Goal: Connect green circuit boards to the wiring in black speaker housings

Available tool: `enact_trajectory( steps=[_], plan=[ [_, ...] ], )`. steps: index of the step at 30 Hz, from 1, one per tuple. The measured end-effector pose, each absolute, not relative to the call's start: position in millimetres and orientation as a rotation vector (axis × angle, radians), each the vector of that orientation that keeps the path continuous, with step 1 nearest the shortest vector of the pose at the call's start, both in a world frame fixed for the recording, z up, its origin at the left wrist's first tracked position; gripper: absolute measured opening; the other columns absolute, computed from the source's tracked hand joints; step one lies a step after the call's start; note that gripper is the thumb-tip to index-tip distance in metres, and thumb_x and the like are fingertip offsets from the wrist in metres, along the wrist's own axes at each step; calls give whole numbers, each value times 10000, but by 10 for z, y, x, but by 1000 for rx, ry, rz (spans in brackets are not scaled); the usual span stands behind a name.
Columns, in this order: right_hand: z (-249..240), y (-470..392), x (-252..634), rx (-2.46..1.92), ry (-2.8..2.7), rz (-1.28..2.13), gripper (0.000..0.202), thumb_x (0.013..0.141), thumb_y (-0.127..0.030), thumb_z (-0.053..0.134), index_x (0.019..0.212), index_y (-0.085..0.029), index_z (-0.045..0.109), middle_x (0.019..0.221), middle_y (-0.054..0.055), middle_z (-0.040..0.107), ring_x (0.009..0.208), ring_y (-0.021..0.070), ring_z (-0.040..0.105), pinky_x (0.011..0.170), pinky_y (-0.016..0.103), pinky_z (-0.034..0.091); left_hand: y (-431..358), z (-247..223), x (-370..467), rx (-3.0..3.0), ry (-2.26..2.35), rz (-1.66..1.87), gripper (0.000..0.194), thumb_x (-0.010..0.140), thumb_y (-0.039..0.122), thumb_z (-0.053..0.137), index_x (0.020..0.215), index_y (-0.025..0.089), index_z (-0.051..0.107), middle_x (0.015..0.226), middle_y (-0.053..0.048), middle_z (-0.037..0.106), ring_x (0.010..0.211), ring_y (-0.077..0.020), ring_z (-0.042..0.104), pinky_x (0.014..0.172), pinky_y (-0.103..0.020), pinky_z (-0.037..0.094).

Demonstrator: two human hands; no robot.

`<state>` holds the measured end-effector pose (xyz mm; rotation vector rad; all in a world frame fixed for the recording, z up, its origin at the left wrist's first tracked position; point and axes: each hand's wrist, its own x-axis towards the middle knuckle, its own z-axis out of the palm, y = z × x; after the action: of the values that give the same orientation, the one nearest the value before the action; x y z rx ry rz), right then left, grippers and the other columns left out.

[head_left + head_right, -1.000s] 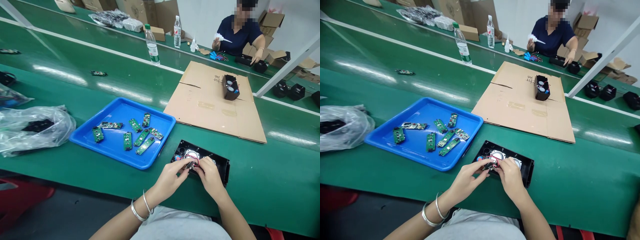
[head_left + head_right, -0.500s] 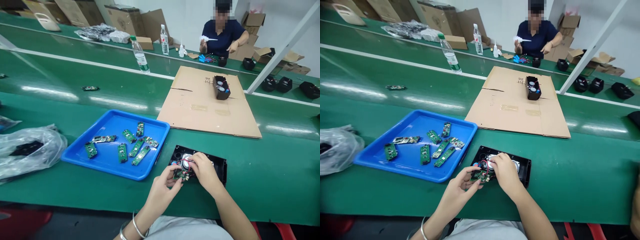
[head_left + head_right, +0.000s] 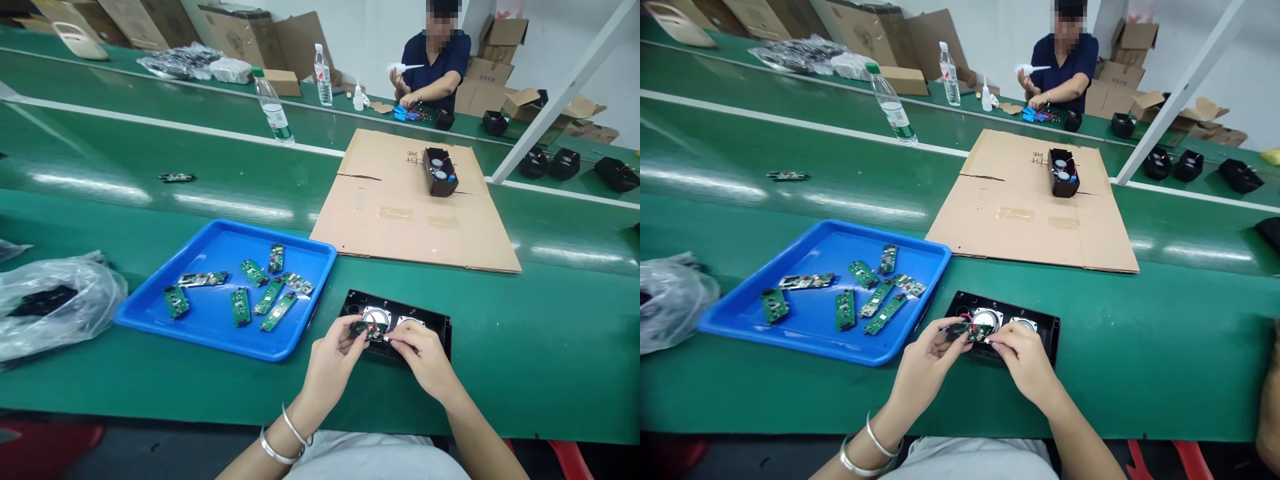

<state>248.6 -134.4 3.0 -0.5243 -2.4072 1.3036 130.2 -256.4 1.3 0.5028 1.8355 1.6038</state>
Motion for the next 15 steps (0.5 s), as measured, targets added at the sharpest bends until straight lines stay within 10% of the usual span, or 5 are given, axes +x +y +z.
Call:
enact_trajectory(
  steps=[15],
  plan=[
    [-91,-1431,2433,-289,-2646,446,282,903,-148,392,733,-152,617,686,42,540,628,147,437,538,257,353,-2461,5,1334,684,1958,1472,299,739,288,545,1018,184,579,791,-30,722,715,-202,701,639,-296,592]
  ],
)
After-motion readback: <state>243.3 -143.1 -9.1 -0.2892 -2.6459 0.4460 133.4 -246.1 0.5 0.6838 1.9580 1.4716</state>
